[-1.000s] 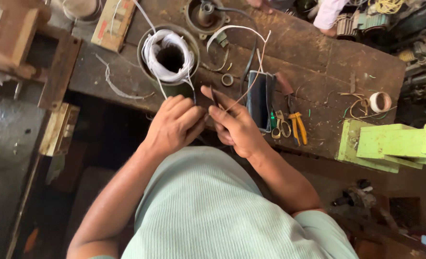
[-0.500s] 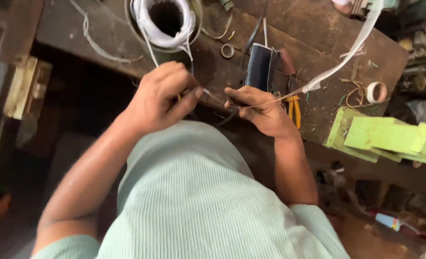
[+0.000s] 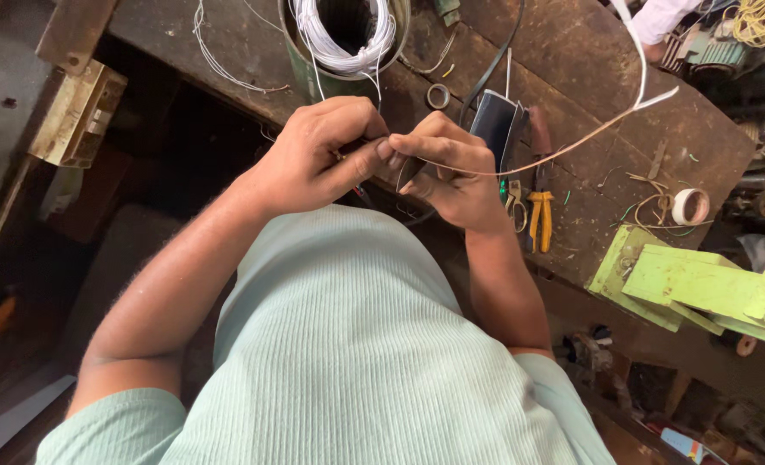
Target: The person strips insulation from a multi-colored cable, twists the exposed conductors, and wraps the joint with insulating tape. They then use pliers and wire cutters to trim and adjust the wires on a workbench in a workshop.
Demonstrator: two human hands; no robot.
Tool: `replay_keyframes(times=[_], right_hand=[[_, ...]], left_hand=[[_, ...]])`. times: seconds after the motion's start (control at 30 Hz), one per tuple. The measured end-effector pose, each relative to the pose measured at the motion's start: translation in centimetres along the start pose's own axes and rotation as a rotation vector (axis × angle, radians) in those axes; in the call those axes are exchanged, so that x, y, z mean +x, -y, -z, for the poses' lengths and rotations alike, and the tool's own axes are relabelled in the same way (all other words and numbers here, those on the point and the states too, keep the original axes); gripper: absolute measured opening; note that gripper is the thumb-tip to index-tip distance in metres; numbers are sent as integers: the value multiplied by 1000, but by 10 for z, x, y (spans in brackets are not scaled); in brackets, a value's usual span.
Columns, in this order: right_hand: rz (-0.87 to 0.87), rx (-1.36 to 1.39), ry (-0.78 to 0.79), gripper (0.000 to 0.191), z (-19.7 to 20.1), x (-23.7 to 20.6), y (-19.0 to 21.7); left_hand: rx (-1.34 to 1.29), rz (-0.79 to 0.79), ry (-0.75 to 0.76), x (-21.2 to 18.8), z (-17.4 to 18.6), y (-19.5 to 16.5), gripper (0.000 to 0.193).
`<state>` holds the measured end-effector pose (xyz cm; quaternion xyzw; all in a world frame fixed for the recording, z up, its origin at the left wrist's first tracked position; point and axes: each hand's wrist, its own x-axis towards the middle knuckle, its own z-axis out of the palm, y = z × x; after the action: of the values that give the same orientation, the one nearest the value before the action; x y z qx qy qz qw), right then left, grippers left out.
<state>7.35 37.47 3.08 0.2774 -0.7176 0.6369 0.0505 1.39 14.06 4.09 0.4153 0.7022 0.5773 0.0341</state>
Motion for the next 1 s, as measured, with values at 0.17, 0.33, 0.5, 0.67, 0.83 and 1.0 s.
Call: replay_keyframes(times=[0.17, 0.33, 0.5, 0.67, 0.83, 1.0], right_hand=[[-86, 115, -39, 50, -7, -3, -3], [-66, 174, -36, 43, -12, -3, -3], [-43, -21, -75, 36, -10, -9, 18], [39, -252, -190, 31, 20, -43, 41], [-181, 54, -319, 39, 32, -66, 31], [-516, 5, -135, 48, 14, -60, 25]], left_hand=[[8, 22, -1, -2, -2, 1, 19], [3, 59, 33, 0, -2, 1, 19], [57, -46, 87, 1, 6, -3, 18], [82, 16, 137, 4, 8, -4, 21], [95, -41, 116, 11, -4, -5, 18], [178, -96, 68, 7, -7, -7, 17]])
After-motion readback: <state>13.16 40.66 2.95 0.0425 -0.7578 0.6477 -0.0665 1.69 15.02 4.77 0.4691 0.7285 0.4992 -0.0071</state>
